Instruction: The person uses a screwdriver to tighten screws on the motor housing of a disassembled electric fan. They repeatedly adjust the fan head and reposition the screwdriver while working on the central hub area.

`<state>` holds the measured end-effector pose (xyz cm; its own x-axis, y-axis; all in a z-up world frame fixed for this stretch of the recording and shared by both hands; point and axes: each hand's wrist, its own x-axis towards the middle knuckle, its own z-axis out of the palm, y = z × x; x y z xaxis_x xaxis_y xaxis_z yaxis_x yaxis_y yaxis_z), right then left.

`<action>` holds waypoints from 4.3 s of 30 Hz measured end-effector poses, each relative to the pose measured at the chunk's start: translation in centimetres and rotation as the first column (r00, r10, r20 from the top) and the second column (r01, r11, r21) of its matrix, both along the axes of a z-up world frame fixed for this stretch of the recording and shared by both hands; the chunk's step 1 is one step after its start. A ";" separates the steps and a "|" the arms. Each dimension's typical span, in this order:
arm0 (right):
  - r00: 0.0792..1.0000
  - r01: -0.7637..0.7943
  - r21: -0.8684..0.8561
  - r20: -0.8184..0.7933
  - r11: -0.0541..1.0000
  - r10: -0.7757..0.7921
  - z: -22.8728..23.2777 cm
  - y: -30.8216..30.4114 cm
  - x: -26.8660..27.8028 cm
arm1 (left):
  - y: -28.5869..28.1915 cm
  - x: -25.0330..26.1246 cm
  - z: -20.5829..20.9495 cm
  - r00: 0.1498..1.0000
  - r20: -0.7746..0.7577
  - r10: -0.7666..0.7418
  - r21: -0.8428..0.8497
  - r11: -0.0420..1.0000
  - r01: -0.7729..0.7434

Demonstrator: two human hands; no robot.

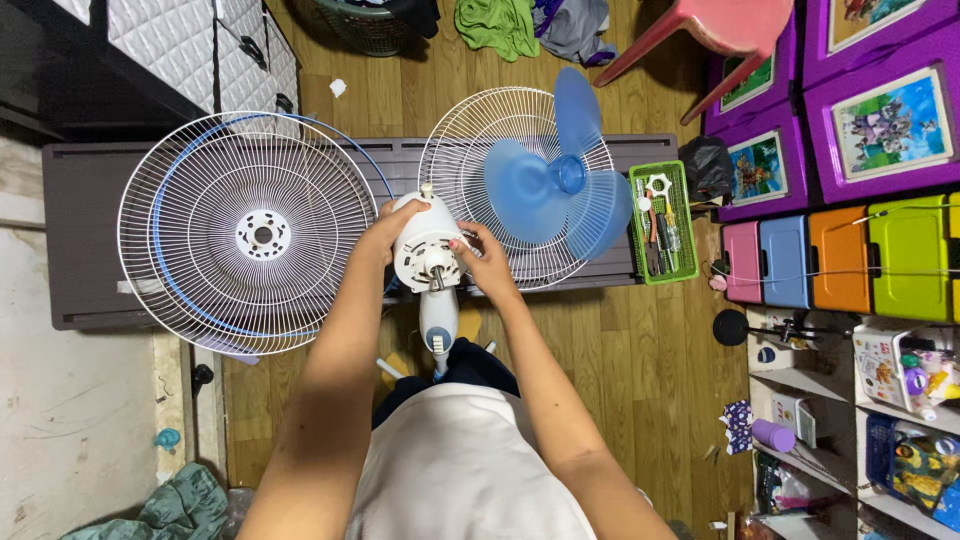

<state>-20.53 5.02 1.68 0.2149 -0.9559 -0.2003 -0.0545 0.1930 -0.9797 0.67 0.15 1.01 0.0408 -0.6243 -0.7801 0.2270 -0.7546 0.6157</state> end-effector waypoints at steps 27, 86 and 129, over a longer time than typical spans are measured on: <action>0.992 0.004 0.095 0.127 0.995 -0.016 -4.6 5.4 -0.8 | 0.0 0.3 1.8 0.992 -0.109 -0.061 0.076 0.995 0.070; 0.979 0.074 0.187 0.173 0.980 -0.107 -7.0 6.1 0.7 | 0.2 0.6 1.7 0.987 -0.052 -0.152 0.051 0.987 0.155; 0.912 0.191 -0.089 -0.352 0.977 -0.211 -1.1 8.4 5.4 | 0.3 -0.3 0.0 0.999 -0.014 -0.029 0.052 0.998 0.029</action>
